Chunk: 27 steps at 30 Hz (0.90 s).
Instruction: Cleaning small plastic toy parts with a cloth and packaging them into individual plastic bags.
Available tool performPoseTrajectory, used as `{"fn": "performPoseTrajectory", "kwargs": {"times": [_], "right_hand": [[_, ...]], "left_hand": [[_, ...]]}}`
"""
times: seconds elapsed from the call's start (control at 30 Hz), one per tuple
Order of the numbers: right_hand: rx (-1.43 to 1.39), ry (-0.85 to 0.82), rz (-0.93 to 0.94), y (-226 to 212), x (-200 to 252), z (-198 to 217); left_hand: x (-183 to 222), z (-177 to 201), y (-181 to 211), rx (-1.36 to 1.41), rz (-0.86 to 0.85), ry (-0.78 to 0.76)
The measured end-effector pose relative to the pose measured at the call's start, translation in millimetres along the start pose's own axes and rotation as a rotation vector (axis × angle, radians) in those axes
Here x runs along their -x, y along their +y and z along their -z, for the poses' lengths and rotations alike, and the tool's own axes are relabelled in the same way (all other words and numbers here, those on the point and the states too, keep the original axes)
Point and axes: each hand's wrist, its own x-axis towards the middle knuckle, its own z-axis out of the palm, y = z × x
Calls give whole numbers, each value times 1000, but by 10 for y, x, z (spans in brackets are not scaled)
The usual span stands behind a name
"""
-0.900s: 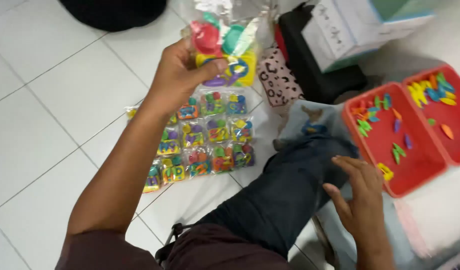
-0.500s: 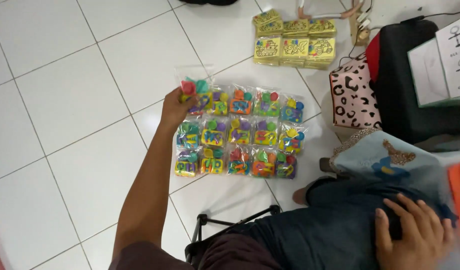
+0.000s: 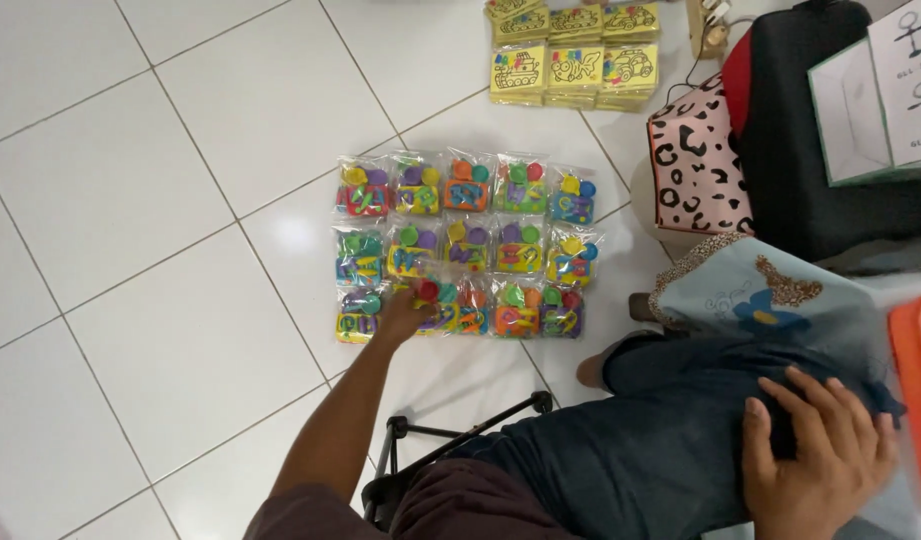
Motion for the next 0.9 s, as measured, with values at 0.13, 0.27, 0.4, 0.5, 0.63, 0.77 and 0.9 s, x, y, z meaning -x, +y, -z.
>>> {"fn": "performPoseTrajectory", "kwargs": {"times": [0.13,0.27,0.4,0.5,0.63,0.77,0.9], "right_hand": [[-23,5,-19,5,5,-10],[-71,17,-7,-52,-46,73],[-135,21,-18,-95,-115,123],[-225,27,-53,-125,-148,135],[-226,42,-27,-139,-153,156],[-396,28,-113,-200,-235,279],[-1568,237,-116,89,109,524]], "left_hand": [[-416,-344,112,106,-17,50],[-816,-467,277,-20,-105,173],[-1199,-741,215,-58,-68,248],[-1188,-829,412,-50,-83,287],[-1141,-897,430,-141,-59,295],[-952,-809,737,-378,-57,415],[-971,-972,613,-589,-229,592]]}}
